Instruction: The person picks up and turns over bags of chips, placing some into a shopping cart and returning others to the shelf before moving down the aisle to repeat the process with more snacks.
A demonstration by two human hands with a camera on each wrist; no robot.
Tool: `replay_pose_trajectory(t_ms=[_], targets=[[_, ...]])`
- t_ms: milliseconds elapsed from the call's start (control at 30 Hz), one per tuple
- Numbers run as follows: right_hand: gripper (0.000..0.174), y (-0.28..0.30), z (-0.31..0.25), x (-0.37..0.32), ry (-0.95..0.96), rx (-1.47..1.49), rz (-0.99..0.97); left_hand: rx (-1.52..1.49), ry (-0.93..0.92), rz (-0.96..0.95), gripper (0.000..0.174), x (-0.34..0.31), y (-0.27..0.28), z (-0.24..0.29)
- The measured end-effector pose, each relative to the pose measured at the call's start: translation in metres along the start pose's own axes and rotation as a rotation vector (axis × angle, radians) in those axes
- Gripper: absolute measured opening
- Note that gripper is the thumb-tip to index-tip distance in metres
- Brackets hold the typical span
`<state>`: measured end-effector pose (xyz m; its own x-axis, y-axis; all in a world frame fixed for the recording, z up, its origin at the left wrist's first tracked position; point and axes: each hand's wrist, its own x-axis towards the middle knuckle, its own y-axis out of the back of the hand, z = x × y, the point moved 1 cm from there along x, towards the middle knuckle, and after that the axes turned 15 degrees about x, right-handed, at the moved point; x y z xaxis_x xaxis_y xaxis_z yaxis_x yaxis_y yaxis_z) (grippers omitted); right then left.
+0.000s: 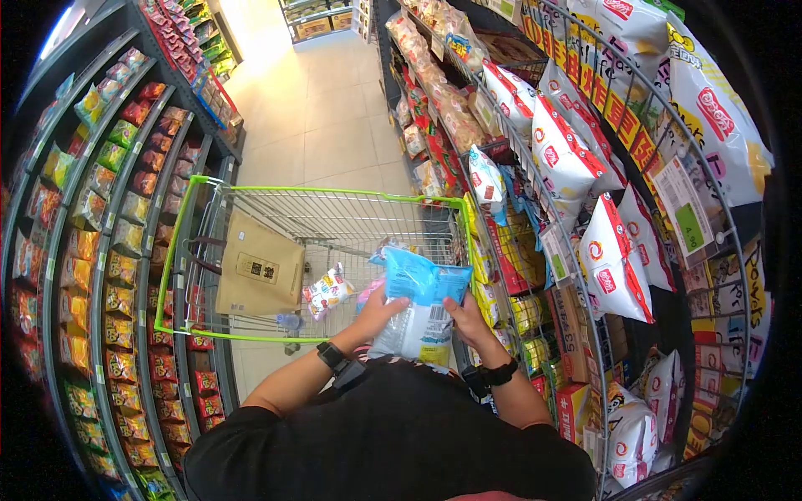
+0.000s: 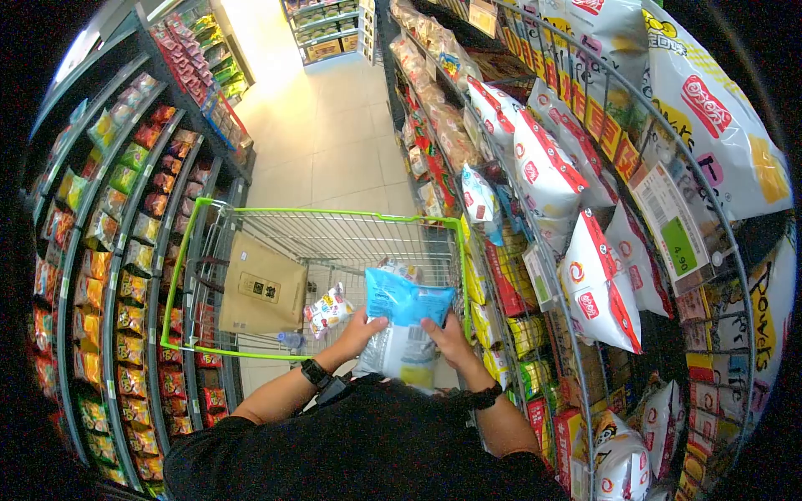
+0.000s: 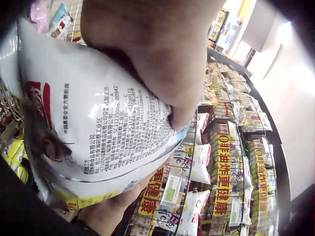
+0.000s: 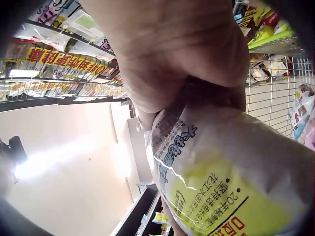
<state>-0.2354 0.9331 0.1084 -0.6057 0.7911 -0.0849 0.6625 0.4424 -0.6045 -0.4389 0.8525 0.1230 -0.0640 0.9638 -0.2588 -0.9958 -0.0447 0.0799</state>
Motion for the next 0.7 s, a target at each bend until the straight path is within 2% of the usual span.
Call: replay_pose_trajectory(t_ms=[100, 300, 367, 500, 600, 667, 700], targets=[[0.056, 0.005, 0.010, 0.000, -0.080, 0.054, -0.058, -0.104, 0.028, 0.077, 0.041, 0.007, 0.002, -0.012], [0.042, 0.005, 0.010, 0.002, -0.161, 0.109, 0.037, 0.117, -0.064, 0.098, 0.043, 0.010, 0.003, -0.001], [0.039, 0.014, 0.017, 0.006, -0.215, 0.195, 0.092, -0.033, -0.080, 0.070, 0.046, 0.013, 0.002, -0.003], [0.045, 0.023, 0.025, 0.009, -0.259, 0.271, 0.123, -0.098, -0.108, 0.110, 0.055, 0.014, 0.002, -0.002], [0.051, 0.029, 0.031, 0.013, -0.256, 0.316, 0.152, -0.069, -0.197, 0.041, 0.058, 0.018, 0.004, -0.011], [0.054, 0.020, 0.023, 0.010, -0.235, 0.298, 0.200, -0.042, -0.098, -0.061, 0.058, 0.008, 0.004, 0.010], [0.055, 0.024, 0.026, 0.012, -0.286, 0.352, 0.187, -0.028, -0.048, -0.111, 0.058, 0.004, 0.004, 0.021]])
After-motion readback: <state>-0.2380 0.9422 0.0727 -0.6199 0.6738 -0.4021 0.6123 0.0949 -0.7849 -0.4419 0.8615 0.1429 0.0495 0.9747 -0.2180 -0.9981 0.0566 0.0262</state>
